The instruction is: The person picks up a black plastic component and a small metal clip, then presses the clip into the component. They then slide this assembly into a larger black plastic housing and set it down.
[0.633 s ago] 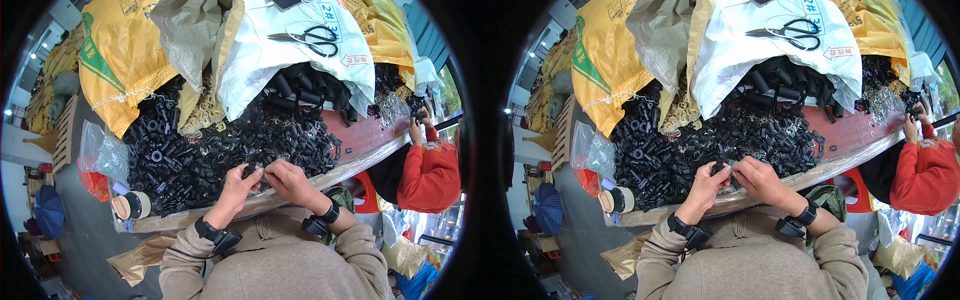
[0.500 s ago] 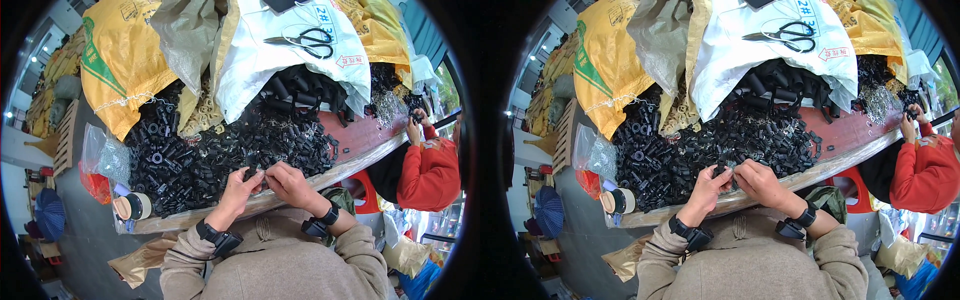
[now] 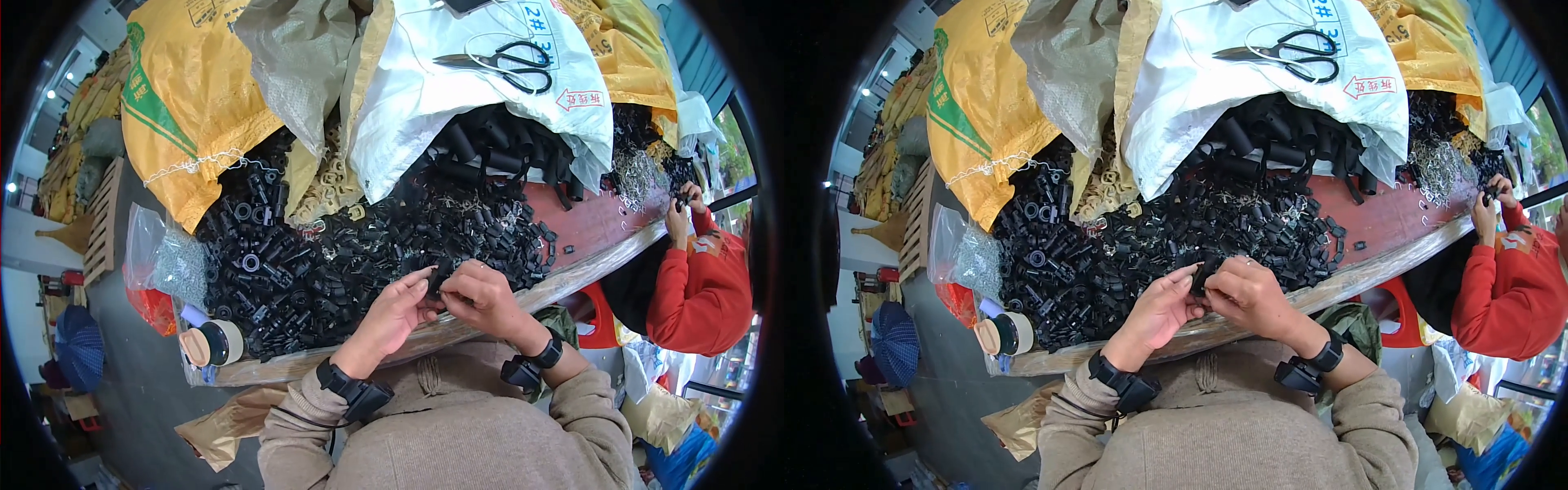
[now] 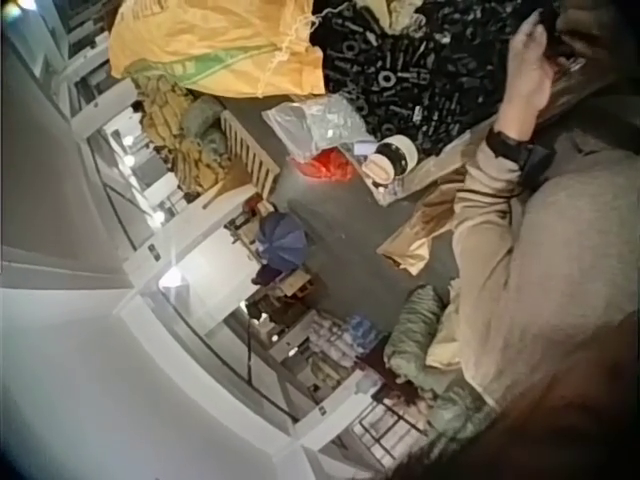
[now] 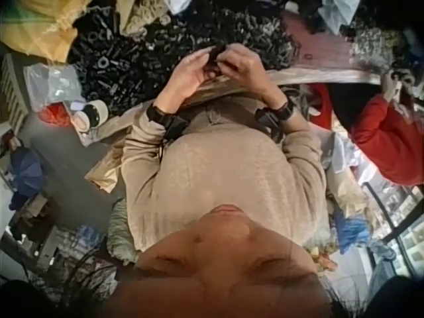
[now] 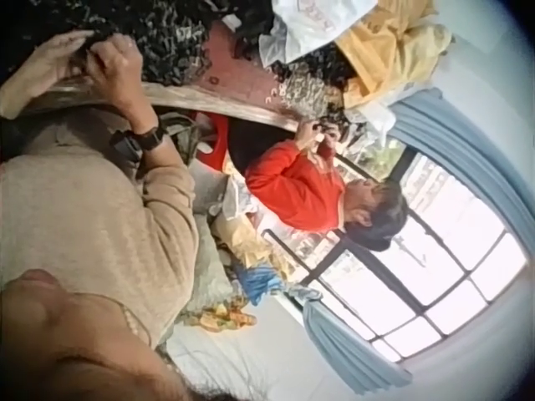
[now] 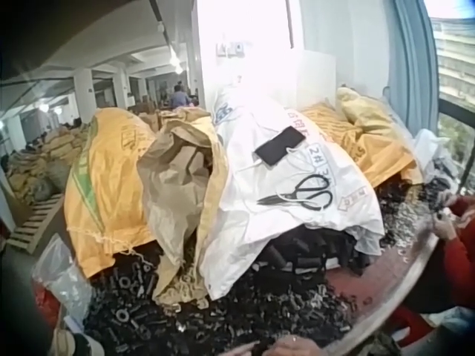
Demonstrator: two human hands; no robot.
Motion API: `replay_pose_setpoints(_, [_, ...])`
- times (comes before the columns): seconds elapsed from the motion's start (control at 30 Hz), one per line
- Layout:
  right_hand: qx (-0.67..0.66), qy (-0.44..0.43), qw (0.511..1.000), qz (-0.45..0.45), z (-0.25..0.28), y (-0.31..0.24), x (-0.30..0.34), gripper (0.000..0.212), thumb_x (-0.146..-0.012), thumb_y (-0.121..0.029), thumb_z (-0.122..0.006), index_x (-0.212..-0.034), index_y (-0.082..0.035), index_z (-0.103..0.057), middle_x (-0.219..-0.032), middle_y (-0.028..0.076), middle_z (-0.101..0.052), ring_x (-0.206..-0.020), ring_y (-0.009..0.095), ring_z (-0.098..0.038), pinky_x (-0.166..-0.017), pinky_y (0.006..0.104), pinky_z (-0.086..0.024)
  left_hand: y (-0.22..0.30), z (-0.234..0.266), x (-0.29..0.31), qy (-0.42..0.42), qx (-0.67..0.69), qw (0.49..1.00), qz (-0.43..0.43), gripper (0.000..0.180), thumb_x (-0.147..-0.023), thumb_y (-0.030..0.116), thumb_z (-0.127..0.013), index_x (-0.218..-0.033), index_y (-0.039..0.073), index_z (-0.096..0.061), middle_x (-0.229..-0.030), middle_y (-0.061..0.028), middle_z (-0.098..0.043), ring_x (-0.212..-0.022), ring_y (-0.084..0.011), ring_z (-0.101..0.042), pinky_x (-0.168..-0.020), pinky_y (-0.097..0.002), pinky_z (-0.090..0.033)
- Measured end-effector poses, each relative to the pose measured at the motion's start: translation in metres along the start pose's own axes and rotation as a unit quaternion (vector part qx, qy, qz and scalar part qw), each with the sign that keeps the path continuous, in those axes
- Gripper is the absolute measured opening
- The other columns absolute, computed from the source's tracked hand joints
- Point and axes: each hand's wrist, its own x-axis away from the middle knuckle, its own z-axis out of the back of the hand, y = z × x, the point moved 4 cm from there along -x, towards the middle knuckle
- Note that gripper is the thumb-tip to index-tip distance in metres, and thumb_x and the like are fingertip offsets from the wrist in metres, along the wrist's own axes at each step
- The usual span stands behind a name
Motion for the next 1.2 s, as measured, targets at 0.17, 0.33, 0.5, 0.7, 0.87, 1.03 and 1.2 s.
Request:
replay_pose_setpoints(0.17, [0.074,-0.025,0.996,0.045,-0.003,-0.002,-0.003,0.013,-0.061,-0.001,-0.063,-0.07,-0.006,-0.055,-0.064,0.005,-0.048,-0.057,0.022,-0.049,-0.052,0.0305,-0.039,-0.003,0.006,0.001,0.035,-0.069,0.997,-0.004,0.039,-0.087,0.018,-0.047,-0.12,-0.001,-0.039,-0.096,-0.007,-0.055,-0.079,-0.0135,-0.055,-0.067,-0.0252,-0.046])
replay_pose_setpoints(0.33, [0.108,-0.048,0.99,0.072,-0.005,-0.003,0.001,0.013,-0.059,-0.004,-0.064,-0.068,-0.007,-0.054,-0.063,0.005,-0.047,-0.056,0.022,-0.048,-0.052,0.0305,-0.039,-0.005,0.003,0.007,0.051,-0.125,0.99,-0.027,0.036,-0.087,0.016,-0.047,-0.116,-0.004,-0.042,-0.094,-0.0091,-0.055,-0.081,-0.0142,-0.055,-0.073,-0.0271,-0.047])
replay_pose_setpoints(0.5, [0.125,-0.098,0.986,0.046,-0.005,-0.012,0.005,0.014,-0.06,-0.009,-0.062,-0.062,-0.006,-0.049,-0.063,0.005,-0.047,-0.055,0.022,-0.049,-0.05,0.0309,-0.04,-0.011,-0.001,0.015,0.059,-0.208,0.976,-0.028,0.034,-0.086,0.015,-0.047,-0.115,-0.005,-0.043,-0.096,-0.0082,-0.055,-0.083,-0.0126,-0.054,-0.074,-0.0258,-0.047])
replay_pose_setpoints(0.7, [0.095,-0.11,0.989,0.008,-0.004,-0.015,0.008,0.013,-0.061,-0.008,-0.062,-0.06,-0.005,-0.049,-0.06,0.007,-0.049,-0.054,0.025,-0.051,-0.047,0.0329,-0.041,-0.017,-0.005,0.018,0.031,-0.207,0.978,-0.009,0.034,-0.086,0.012,-0.048,-0.115,-0.004,-0.043,-0.099,-0.007,-0.055,-0.082,-0.0108,-0.054,-0.072,-0.0235,-0.046])
replay_pose_setpoints(0.87, [-0.053,-0.122,0.99,-0.056,0.003,-0.001,0.001,0.009,-0.064,-0.005,-0.06,-0.063,-0.003,-0.051,-0.061,0.007,-0.05,-0.055,0.025,-0.052,-0.049,0.0328,-0.041,-0.013,-0.001,0.013,0.017,-0.121,0.992,0.02,0.029,-0.084,0.01,-0.051,-0.11,-0.002,-0.047,-0.099,-0.0088,-0.056,-0.082,-0.0137,-0.056,-0.073,-0.0246,-0.047])
replay_pose_setpoints(1.03, [0.103,0.023,0.991,-0.086,0.037,0.051,-0.022,0.005,-0.069,-0.003,-0.058,-0.071,-0.003,-0.054,-0.064,0.01,-0.049,-0.059,0.028,-0.05,-0.053,0.0322,-0.04,-0.006,0.004,0.008,0.023,-0.072,0.997,0.032,0.025,-0.082,0.009,-0.053,-0.105,-0.001,-0.048,-0.099,-0.0114,-0.057,-0.084,-0.0168,-0.057,-0.075,-0.0264,-0.047])
replay_pose_setpoints(1.2, [0.281,-0.001,0.956,-0.091,0.041,0.104,-0.028,0.01,-0.069,-0.006,-0.057,-0.078,-0.004,-0.053,-0.068,0.01,-0.048,-0.064,0.028,-0.052,-0.054,0.0339,-0.04,-0.004,0.006,0.0,0.017,-0.061,0.998,0.03,0.025,-0.081,0.009,-0.054,-0.104,0.0,-0.048,-0.098,-0.0122,-0.057,-0.085,-0.0177,-0.057,-0.075,-0.0268,-0.047])
